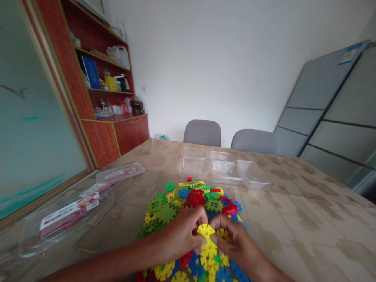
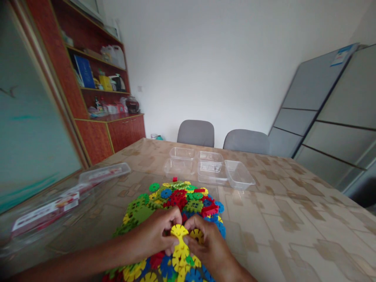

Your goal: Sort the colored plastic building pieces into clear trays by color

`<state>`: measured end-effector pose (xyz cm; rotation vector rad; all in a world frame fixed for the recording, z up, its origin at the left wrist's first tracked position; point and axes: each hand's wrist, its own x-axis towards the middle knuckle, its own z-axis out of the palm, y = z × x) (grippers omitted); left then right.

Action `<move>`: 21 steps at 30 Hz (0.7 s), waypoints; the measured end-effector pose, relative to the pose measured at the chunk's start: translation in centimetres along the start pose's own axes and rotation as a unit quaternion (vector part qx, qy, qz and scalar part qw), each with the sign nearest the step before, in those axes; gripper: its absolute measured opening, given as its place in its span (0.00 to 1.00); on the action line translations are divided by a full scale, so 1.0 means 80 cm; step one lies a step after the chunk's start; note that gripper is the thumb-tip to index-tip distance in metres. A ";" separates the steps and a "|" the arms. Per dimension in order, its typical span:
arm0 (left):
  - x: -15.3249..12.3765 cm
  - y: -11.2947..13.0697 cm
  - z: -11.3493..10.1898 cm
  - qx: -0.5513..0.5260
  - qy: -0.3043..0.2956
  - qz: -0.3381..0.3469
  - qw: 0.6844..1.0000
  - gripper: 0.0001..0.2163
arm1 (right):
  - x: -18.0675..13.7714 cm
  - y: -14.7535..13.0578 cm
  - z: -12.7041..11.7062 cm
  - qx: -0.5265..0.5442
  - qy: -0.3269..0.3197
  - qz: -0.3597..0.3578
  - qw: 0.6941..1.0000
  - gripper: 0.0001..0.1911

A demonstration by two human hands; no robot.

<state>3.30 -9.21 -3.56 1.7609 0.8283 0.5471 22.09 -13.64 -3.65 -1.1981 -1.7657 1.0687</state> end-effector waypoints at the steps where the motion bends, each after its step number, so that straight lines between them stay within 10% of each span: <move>1: 0.000 0.002 -0.001 0.012 0.002 0.003 1.000 0.11 | 0.000 -0.001 0.000 -0.002 -0.003 -0.003 1.000 0.12; 11: 0.001 0.031 -0.044 0.114 0.036 0.104 0.987 0.13 | 0.027 -0.002 -0.063 -0.016 0.111 -0.012 0.994 0.17; 21: 0.005 0.030 -0.049 0.168 -0.010 0.102 0.980 0.11 | 0.141 0.033 -0.168 -0.162 0.278 0.004 0.947 0.17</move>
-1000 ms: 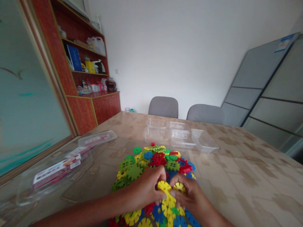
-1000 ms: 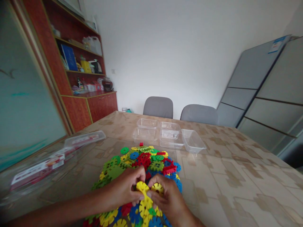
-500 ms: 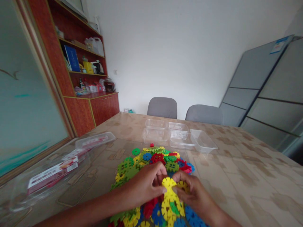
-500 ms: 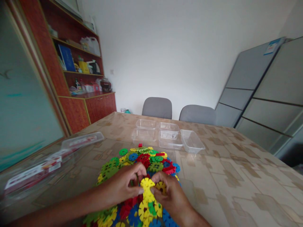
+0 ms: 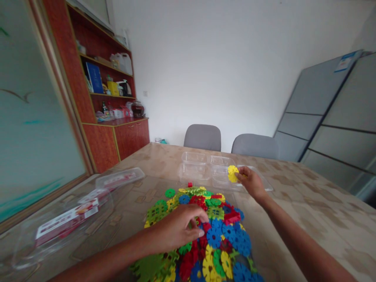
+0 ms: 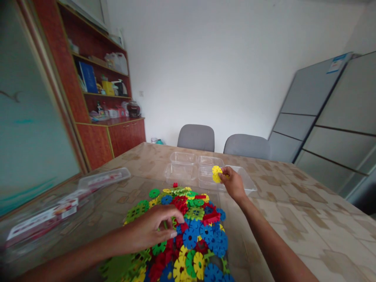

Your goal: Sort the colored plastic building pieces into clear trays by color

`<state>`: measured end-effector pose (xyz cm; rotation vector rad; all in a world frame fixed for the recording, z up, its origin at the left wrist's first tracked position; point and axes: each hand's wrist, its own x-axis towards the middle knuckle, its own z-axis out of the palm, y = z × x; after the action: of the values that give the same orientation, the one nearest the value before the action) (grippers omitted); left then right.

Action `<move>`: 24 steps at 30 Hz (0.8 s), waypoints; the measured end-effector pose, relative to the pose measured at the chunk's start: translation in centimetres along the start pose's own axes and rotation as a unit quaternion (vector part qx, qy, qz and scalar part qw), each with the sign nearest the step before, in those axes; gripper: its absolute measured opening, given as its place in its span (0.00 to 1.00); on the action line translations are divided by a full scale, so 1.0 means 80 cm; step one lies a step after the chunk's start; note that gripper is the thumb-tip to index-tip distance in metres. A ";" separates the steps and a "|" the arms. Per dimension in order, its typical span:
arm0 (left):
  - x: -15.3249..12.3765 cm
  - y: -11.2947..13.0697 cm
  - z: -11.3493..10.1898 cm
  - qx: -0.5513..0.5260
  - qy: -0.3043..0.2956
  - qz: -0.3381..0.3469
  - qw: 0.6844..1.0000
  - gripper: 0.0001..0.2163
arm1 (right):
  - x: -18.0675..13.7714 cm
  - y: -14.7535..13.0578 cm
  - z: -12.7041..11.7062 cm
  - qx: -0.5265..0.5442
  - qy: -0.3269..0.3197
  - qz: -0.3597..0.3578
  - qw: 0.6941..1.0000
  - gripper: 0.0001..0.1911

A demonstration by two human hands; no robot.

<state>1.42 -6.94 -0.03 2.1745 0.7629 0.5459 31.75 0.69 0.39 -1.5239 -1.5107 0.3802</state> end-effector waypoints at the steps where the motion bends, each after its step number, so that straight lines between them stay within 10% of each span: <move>1: -0.001 0.001 0.000 0.007 -0.006 0.000 1.000 0.11 | 0.010 0.002 0.006 -0.014 0.005 0.001 1.000 0.16; 11: -0.005 0.004 -0.006 0.102 -0.027 0.042 0.993 0.08 | 0.009 0.000 0.004 -0.036 -0.033 -0.032 0.998 0.10; 16: -0.006 0.014 0.004 0.152 -0.045 0.086 0.984 0.06 | -0.069 -0.027 -0.026 0.016 -0.193 -0.061 0.979 0.16; 20: -0.009 0.018 0.021 0.182 -0.086 0.144 0.969 0.03 | -0.130 -0.052 -0.044 -0.029 -0.423 -0.072 0.903 0.12; 24: -0.012 0.012 0.034 0.243 -0.119 0.208 0.940 0.14 | -0.161 -0.069 -0.041 -0.130 -0.461 -0.083 0.874 0.13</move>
<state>2.66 -9.46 -1.10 2.8291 0.3212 0.3054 28.28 -13.19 1.45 -1.4580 -2.4976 0.9209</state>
